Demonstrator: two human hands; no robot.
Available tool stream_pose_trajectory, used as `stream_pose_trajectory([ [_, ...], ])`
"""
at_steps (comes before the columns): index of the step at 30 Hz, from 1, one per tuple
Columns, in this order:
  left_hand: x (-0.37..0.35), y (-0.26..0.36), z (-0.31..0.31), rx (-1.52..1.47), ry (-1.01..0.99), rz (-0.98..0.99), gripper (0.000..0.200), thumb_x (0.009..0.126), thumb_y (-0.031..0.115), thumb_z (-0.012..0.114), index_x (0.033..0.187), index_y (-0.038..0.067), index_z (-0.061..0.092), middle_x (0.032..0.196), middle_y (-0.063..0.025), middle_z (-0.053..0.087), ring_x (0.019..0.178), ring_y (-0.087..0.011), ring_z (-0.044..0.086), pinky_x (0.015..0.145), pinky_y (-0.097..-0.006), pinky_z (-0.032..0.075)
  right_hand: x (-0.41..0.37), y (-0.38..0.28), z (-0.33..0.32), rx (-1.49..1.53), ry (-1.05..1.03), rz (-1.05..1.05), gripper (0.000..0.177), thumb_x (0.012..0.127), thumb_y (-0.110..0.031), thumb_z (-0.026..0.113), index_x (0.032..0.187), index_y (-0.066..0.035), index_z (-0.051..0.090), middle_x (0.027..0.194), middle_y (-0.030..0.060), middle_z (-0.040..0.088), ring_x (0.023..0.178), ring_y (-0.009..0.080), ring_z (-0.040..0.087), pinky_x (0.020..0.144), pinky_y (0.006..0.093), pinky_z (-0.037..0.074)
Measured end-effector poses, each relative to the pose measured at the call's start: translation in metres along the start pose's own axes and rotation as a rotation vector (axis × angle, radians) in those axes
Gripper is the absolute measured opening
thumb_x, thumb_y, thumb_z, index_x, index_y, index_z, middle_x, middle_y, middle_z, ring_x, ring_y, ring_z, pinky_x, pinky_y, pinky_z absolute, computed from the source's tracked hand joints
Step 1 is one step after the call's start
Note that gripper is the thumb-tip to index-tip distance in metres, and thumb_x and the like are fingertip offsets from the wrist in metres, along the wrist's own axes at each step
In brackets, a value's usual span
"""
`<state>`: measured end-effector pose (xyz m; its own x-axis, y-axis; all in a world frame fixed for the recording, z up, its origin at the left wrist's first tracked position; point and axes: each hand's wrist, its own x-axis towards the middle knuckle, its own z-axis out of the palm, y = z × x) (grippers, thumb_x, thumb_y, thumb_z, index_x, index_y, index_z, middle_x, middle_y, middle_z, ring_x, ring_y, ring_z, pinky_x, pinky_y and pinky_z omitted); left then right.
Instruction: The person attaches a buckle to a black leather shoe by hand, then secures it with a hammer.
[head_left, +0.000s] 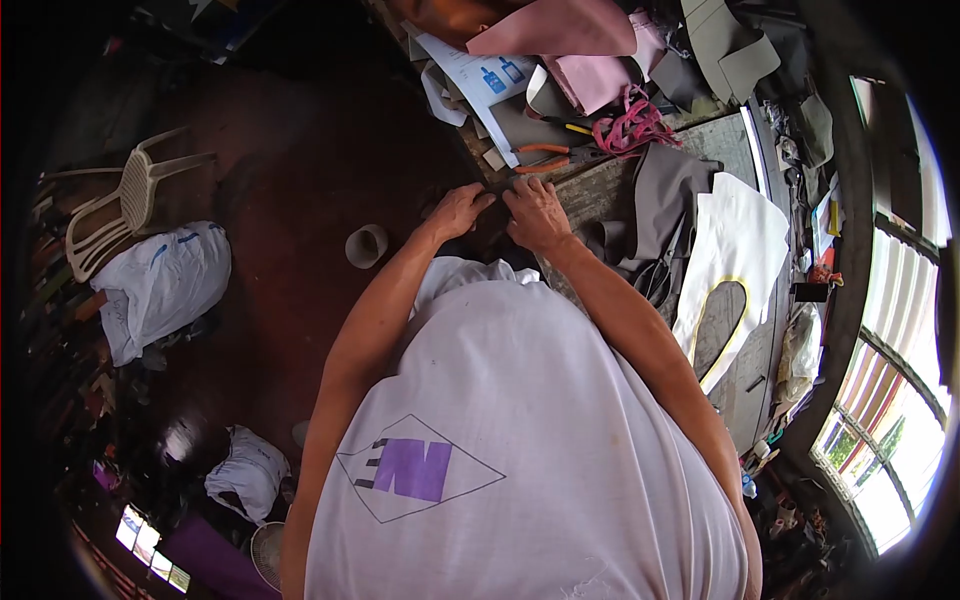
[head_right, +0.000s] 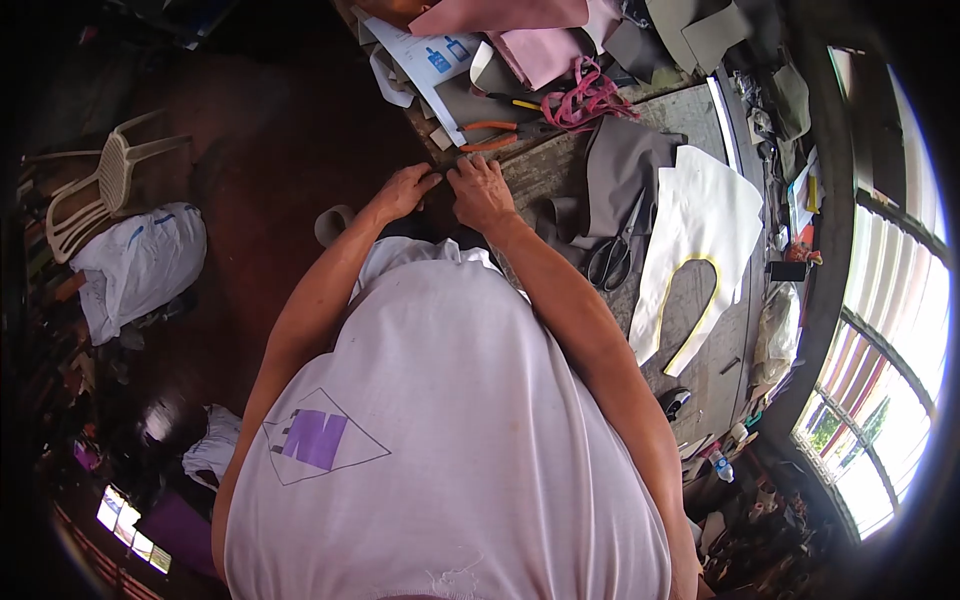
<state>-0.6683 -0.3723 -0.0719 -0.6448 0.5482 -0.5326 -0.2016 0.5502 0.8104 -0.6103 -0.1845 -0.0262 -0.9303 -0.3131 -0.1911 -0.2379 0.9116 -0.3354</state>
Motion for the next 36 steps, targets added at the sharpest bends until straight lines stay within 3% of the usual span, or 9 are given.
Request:
stream_pose_trajectory([
  [4, -0.004, -0.001, 0.004, 0.017, 0.036, 0.030, 0.034, 0.101, 0.031, 0.059, 0.092, -0.001, 0.060, 0.065, -0.0140, 0.062, 0.053, -0.0229, 0.063, 0.055, -0.0403, 0.048, 0.000, -0.003, -0.006, 0.007, -0.034, 0.015, 0.028, 0.074, -0.009, 0.066, 0.102, -0.008, 0.067, 0.112, 0.0109, 0.058, 0.115, 0.0312, 0.052, 0.095, 0.0450, 0.042],
  [8, -0.010, -0.008, 0.012, -0.045, 0.019, 0.007, 0.035, 0.101, 0.031, 0.059, 0.091, -0.002, 0.058, 0.065, -0.0138, 0.063, 0.052, -0.0227, 0.062, 0.052, -0.0396, 0.048, -0.001, 0.001, -0.003, 0.025, 0.016, -0.018, 0.036, 0.070, -0.014, 0.071, 0.104, -0.006, 0.064, 0.114, 0.0125, 0.057, 0.114, 0.0329, 0.051, 0.097, 0.0474, 0.041],
  [16, -0.036, -0.015, 0.024, -0.052, -0.040, -0.094, 0.037, 0.101, 0.034, 0.059, 0.097, -0.002, 0.056, 0.068, -0.0148, 0.065, 0.056, -0.0234, 0.064, 0.054, -0.0395, 0.050, 0.002, 0.000, -0.008, 0.066, 0.003, -0.005, 0.033, 0.070, -0.012, 0.068, 0.102, -0.006, 0.065, 0.113, 0.0092, 0.057, 0.109, 0.0299, 0.052, 0.095, 0.0440, 0.042],
  [25, -0.040, -0.036, 0.049, 0.183, 0.051, 0.167, 0.042, 0.101, 0.039, 0.059, 0.101, -0.003, 0.054, 0.082, -0.0238, 0.068, 0.077, -0.0394, 0.069, 0.069, -0.0450, 0.052, -0.002, 0.008, -0.002, 0.115, 0.071, -0.038, 0.032, 0.075, -0.015, 0.072, 0.104, -0.005, 0.064, 0.110, 0.0097, 0.057, 0.108, 0.0301, 0.053, 0.097, 0.0453, 0.042],
  [29, -0.037, -0.019, 0.034, 0.179, -0.107, 0.039, 0.042, 0.101, 0.039, 0.058, 0.103, -0.003, 0.055, 0.092, -0.0263, 0.066, 0.090, -0.0436, 0.065, 0.075, -0.0465, 0.051, -0.038, 0.010, -0.024, 0.169, 0.291, -0.080, 0.026, 0.082, -0.015, 0.070, 0.105, -0.006, 0.063, 0.107, 0.0099, 0.059, 0.105, 0.0296, 0.055, 0.095, 0.0458, 0.043],
  [31, -0.029, -0.016, 0.030, 0.312, -0.142, 0.054, 0.039, 0.101, 0.037, 0.057, 0.106, -0.002, 0.058, 0.099, -0.0271, 0.062, 0.096, -0.0472, 0.060, 0.079, -0.0487, 0.049, -0.074, 0.010, -0.033, 0.239, 0.311, 0.085, 0.023, 0.085, -0.012, 0.069, 0.106, -0.005, 0.063, 0.105, 0.0117, 0.058, 0.103, 0.0317, 0.055, 0.092, 0.0453, 0.045],
  [34, -0.013, 0.012, 0.033, 0.361, 0.314, 0.293, 0.027, 0.099, 0.027, 0.061, 0.108, 0.002, 0.060, 0.096, -0.0217, 0.061, 0.086, -0.0442, 0.061, 0.079, -0.0493, 0.050, -0.146, 0.007, -0.032, 0.283, 0.348, 0.376, 0.018, 0.087, -0.007, 0.067, 0.105, -0.006, 0.064, 0.099, 0.0140, 0.058, 0.094, 0.0356, 0.060, 0.079, 0.0438, 0.050],
  [35, -0.007, 0.035, 0.029, 0.406, 0.273, 0.222, 0.027, 0.094, 0.018, 0.065, 0.117, 0.006, 0.060, 0.104, -0.0156, 0.059, 0.089, -0.0384, 0.061, 0.085, -0.0479, 0.049, -0.170, 0.003, -0.030, 0.362, 0.371, 0.454, 0.015, 0.088, -0.007, 0.067, 0.102, -0.006, 0.064, 0.094, 0.0140, 0.059, 0.088, 0.0363, 0.062, 0.073, 0.0442, 0.051],
  [36, 0.004, 0.046, 0.029, 0.528, 0.293, 0.372, 0.031, 0.092, 0.018, 0.066, 0.120, 0.007, 0.060, 0.107, -0.0139, 0.058, 0.094, -0.0370, 0.059, 0.087, -0.0483, 0.049, -0.192, -0.003, -0.026, 0.445, 0.394, 0.530, 0.011, 0.088, -0.007, 0.067, 0.099, -0.006, 0.065, 0.090, 0.0140, 0.059, 0.082, 0.0369, 0.063, 0.068, 0.0446, 0.052],
])
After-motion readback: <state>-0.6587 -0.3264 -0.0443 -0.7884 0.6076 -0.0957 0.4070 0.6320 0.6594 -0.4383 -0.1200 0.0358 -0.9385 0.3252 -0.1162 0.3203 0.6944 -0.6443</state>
